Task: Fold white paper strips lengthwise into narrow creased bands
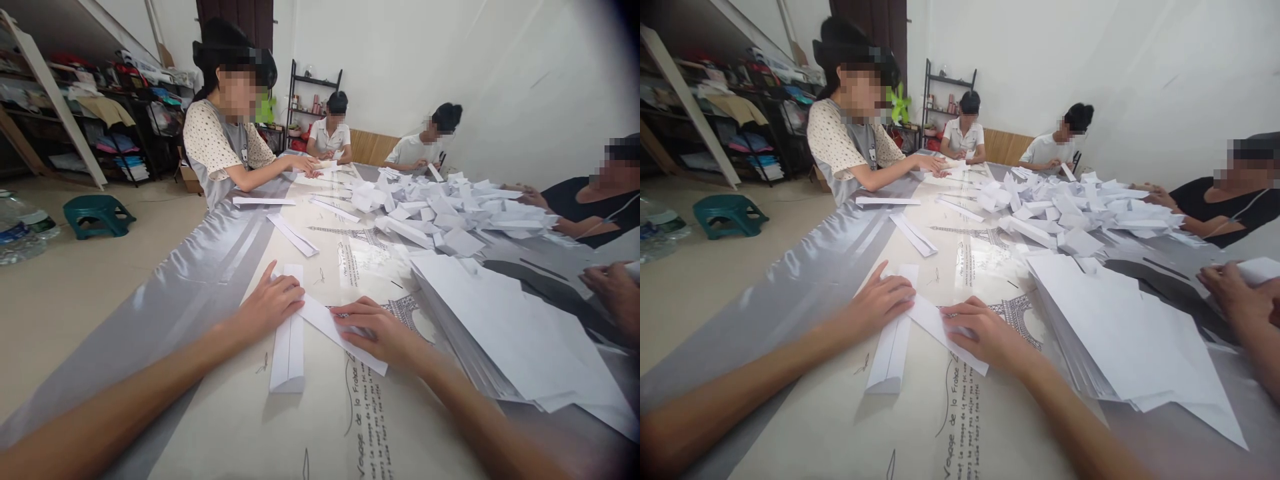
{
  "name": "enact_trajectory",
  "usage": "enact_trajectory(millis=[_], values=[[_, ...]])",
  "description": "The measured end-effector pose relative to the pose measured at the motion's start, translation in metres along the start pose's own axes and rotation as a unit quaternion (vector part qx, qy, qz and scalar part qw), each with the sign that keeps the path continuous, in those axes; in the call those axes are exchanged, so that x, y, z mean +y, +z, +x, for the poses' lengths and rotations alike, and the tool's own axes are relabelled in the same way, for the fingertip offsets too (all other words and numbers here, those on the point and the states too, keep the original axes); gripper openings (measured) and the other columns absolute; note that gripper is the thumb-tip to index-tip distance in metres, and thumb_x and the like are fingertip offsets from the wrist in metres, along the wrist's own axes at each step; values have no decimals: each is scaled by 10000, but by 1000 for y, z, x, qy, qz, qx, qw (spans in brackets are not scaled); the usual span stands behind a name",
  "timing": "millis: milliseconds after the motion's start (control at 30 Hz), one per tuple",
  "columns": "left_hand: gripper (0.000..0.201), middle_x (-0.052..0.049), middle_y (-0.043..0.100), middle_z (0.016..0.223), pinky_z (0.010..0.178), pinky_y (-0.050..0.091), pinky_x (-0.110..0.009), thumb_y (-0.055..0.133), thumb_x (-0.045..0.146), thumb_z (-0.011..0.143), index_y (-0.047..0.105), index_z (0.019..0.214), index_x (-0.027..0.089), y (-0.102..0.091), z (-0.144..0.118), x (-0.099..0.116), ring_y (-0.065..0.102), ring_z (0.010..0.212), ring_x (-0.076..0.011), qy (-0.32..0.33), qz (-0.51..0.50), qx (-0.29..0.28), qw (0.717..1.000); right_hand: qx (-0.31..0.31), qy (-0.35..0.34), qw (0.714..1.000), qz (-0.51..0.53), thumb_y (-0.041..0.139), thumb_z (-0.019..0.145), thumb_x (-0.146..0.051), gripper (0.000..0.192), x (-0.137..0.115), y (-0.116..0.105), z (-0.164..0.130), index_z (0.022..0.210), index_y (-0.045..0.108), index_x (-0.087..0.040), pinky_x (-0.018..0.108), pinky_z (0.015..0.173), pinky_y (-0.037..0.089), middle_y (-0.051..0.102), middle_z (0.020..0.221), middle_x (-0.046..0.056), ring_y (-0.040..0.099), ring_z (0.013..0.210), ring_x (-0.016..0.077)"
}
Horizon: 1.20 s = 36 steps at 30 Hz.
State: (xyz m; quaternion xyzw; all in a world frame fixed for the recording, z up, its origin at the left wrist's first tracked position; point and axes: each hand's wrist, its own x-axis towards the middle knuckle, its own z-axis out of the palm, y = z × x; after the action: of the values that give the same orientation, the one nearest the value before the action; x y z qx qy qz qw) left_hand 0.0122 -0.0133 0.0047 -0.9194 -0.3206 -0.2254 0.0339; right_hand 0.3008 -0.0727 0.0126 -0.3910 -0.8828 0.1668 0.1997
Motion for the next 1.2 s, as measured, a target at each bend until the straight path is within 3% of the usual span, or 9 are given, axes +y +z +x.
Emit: enact_trajectory(millis=[133, 267, 400, 467, 600, 733, 833, 1033, 1200], values=[[293, -89, 662, 1168, 1254, 136, -614, 392, 264, 1085, 668, 1039, 176, 2, 0, 0, 621, 1185, -229, 23, 29, 16, 999, 9, -2, 1000, -5, 619, 984, -245, 198, -1, 1, 0, 1127, 744, -302, 465, 899, 599, 690, 1335, 11, 621, 1121, 249], [221, -155, 617, 1260, 1238, 191, -624, 457, 218, 1056, 656, 991, 145, 1, 0, 6, 486, 1366, -305, 52, 141, 38, 988, 13, 0, 1000, 2, 624, 981, -235, 210, 0, 2, 1, 1157, 727, -287, 467, 912, 592, 698, 1318, 28, 626, 1120, 247], [138, -175, 612, 1246, 1085, 437, -490, 522, 126, 1004, 648, 1062, 117, 2, -1, 11, 589, 1182, -296, 71, 225, 33, 971, 4, 4, 1000, 0, 626, 979, -235, 178, -1, 1, 2, 1107, 744, -267, 466, 926, 579, 688, 1331, 29, 616, 1123, 246], [152, -149, 639, 1173, 981, 491, -441, 530, 72, 981, 646, 1060, 131, 4, -2, 11, 622, 1069, -272, 72, 229, 15, 971, 1, -1, 1000, -6, 607, 985, -225, 180, -3, 1, 2, 1085, 751, -263, 460, 915, 577, 680, 1341, 28, 613, 1103, 241], [128, -121, 651, 1105, 914, 506, -395, 518, 108, 1007, 636, 974, 143, 5, -3, 10, 620, 1034, -252, 52, 182, -12, 982, 0, -21, 1000, -18, 569, 996, -196, 208, -7, 0, 2, 1071, 753, -258, 463, 904, 574, 666, 1364, 30, 609, 1083, 241], [189, -83, 632, 1157, 795, 523, -314, 452, 218, 1066, 626, 1013, 171, 4, -3, 7, 618, 1034, -209, -14, 72, -27, 997, 4, -11, 1000, 1, 586, 988, -188, 239, -10, 1, 3, 1175, 720, -253, 469, 925, 578, 687, 1335, 38, 606, 1123, 246], [217, -68, 630, 1166, 833, 525, -318, 432, 252, 1076, 635, 1035, 187, 6, -3, 3, 617, 1043, -199, -34, 6, -16, 999, 9, -6, 1000, 18, 611, 990, -224, 246, -12, 2, 3, 1214, 709, -255, 472, 923, 583, 695, 1324, 48, 617, 1109, 244], [231, -102, 669, 1165, 1018, 478, -442, 467, 292, 1068, 658, 1076, 162, 9, -4, -4, 617, 1116, -249, 2, -56, 16, 998, -4, 18, 1000, 15, 690, 957, -339, 274, -14, 2, 2, 1220, 711, -265, 482, 963, 568, 673, 1350, 53, 592, 1161, 258], [336, -126, 637, 1349, 1105, 434, -466, 503, 369, 1060, 603, 1315, 175, 0, -4, -7, 582, 1246, -265, 96, -97, -28, 990, -7, 10, 1000, 10, 694, 950, -329, 303, -12, 2, 1, 1245, 691, -263, 485, 987, 557, 661, 1369, 51, 582, 1199, 264]])
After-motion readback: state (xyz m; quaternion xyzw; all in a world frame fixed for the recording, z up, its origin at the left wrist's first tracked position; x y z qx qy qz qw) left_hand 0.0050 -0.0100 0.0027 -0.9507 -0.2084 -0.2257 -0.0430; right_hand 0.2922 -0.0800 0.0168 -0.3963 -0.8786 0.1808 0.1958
